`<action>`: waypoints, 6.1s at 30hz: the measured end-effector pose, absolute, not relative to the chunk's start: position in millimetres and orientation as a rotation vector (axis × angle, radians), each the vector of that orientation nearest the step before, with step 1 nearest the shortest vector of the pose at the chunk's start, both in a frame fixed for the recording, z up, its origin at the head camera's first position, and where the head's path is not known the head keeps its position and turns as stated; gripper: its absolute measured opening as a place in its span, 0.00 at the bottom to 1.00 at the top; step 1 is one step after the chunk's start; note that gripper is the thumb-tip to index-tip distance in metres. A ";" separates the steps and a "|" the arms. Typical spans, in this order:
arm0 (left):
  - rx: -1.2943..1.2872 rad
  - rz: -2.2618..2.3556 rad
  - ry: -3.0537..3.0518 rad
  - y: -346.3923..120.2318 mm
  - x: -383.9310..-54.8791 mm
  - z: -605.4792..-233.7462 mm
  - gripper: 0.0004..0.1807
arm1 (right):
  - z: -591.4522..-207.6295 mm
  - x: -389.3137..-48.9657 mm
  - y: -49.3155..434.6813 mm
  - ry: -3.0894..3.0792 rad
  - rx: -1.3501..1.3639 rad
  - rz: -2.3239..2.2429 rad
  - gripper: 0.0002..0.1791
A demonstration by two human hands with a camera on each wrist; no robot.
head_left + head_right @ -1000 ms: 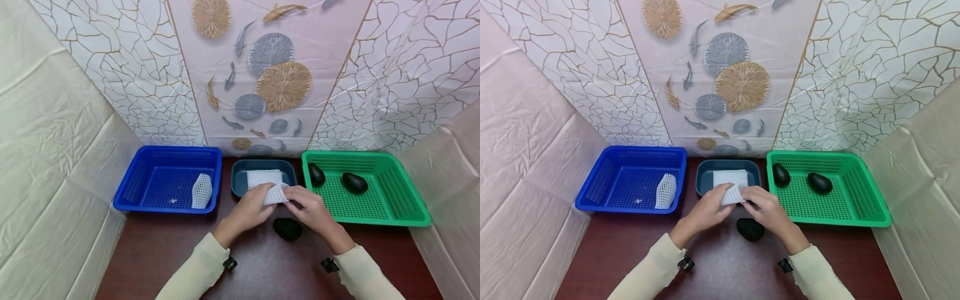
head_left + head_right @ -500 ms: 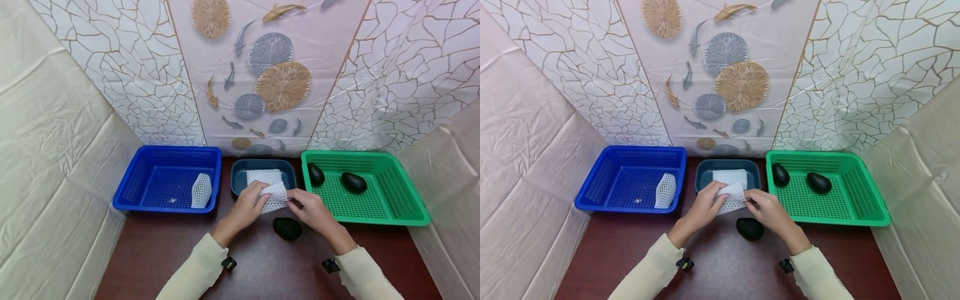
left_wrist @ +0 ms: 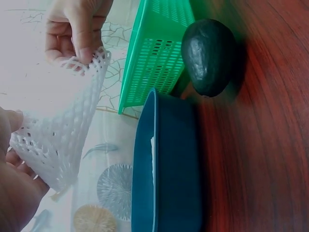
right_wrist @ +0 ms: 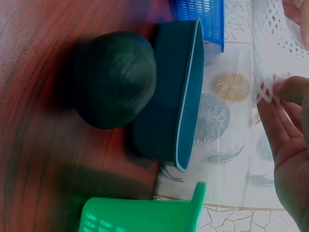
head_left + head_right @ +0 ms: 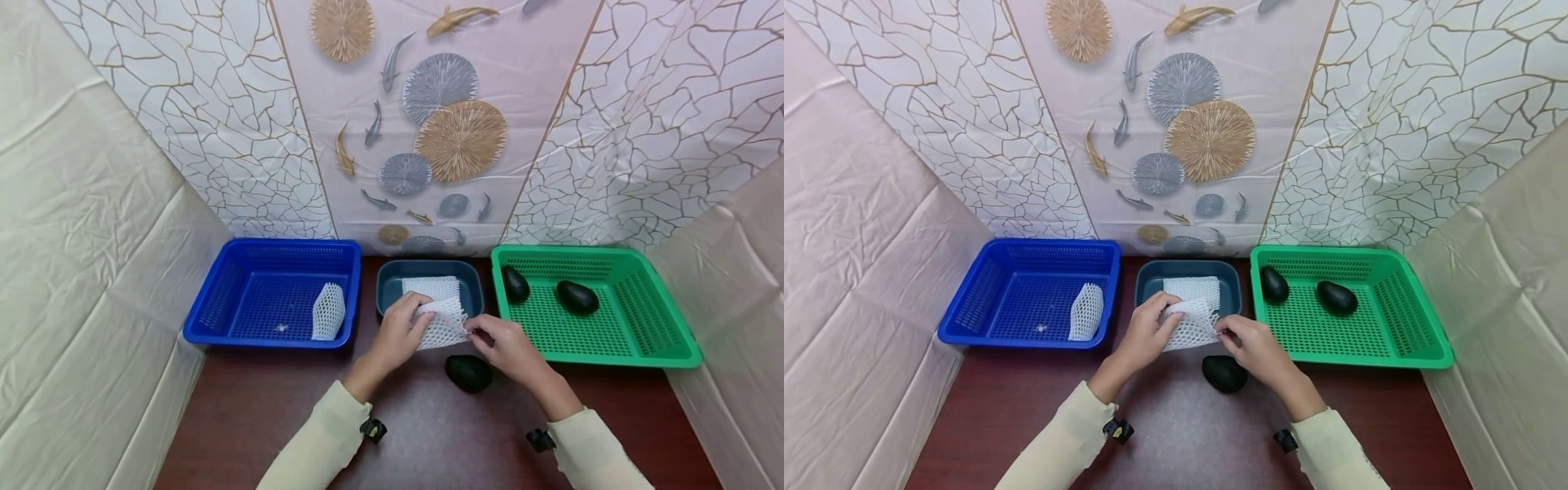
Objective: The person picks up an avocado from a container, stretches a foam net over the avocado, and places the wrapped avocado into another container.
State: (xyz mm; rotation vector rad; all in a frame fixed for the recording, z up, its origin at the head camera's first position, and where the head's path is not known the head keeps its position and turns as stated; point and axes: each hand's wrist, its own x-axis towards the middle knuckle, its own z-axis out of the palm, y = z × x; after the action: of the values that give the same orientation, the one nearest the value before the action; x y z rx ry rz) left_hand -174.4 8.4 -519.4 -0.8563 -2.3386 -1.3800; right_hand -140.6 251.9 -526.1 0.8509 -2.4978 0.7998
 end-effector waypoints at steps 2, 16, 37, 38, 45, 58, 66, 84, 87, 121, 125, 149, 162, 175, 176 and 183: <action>-0.850 -1.378 -2.364 8.5 -173.9 -519.8 0.06 | -527.1 -140.8 251.4 -2.506 0.846 0.803 0.13; -0.889 -0.932 -2.688 16.8 -163.6 -521.5 0.40 | -505.7 -139.9 243.3 -2.463 0.740 0.855 0.13; -0.801 -0.660 -2.623 5.1 -169.0 -534.8 0.39 | -505.6 -128.5 250.3 -2.434 0.655 1.043 0.25; -0.809 -0.671 -2.614 2.8 -169.4 -534.5 0.39 | -508.1 -127.3 251.8 -2.446 0.661 1.020 0.25; -0.855 -0.677 -2.549 -9.1 -173.3 -536.3 0.38 | -531.8 -114.8 259.2 -2.550 0.715 0.918 0.27; -0.908 -0.655 -2.507 -21.2 -177.7 -543.3 0.36 | -589.5 -101.5 262.8 -2.807 0.706 0.824 0.52; -0.920 -0.652 -2.527 -25.0 -178.6 -543.3 0.35 | -611.3 -104.0 265.6 -2.929 0.679 0.923 0.58; -0.897 -0.687 -2.495 -29.0 -178.4 -547.4 0.35 | -620.8 -104.8 270.3 -3.006 0.618 0.966 0.45; -0.896 -0.684 -2.490 -29.2 -178.5 -547.8 0.35 | -620.2 -104.7 270.9 -2.956 0.618 0.967 0.44; -0.899 -0.574 -2.543 -32.5 -184.4 -542.5 0.38 | -517.0 -122.9 267.4 -2.713 0.581 0.997 0.48; -0.919 -0.538 -2.550 -31.5 -184.8 -543.0 0.38 | -507.1 -125.8 267.0 -2.672 0.623 0.945 0.47; -1.082 -0.396 -2.500 -16.7 -177.9 -528.7 0.34 | -488.7 -134.0 253.3 -2.735 0.691 0.935 0.44; -1.117 -0.423 -2.497 -8.8 -172.5 -528.6 0.33 | -494.8 -131.6 247.4 -2.669 0.707 1.134 0.39; -1.132 -0.534 -2.479 -5.3 -169.3 -522.5 0.40 | -497.6 -131.0 245.3 -2.639 0.640 1.269 0.35; -1.136 -0.540 -2.474 -4.9 -169.2 -522.3 0.40 | -497.8 -130.9 244.2 -2.631 0.639 1.277 0.35; -1.146 -0.594 -2.442 -1.4 -169.6 -525.9 0.44 | -502.9 -131.1 235.0 -2.605 0.627 1.256 0.33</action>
State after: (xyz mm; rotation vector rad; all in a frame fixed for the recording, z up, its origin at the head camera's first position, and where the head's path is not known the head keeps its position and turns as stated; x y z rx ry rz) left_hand -169.6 -1.4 -525.9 -1.1462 -2.4417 -0.5940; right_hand -131.1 235.0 -502.9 0.6272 -2.6046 1.2563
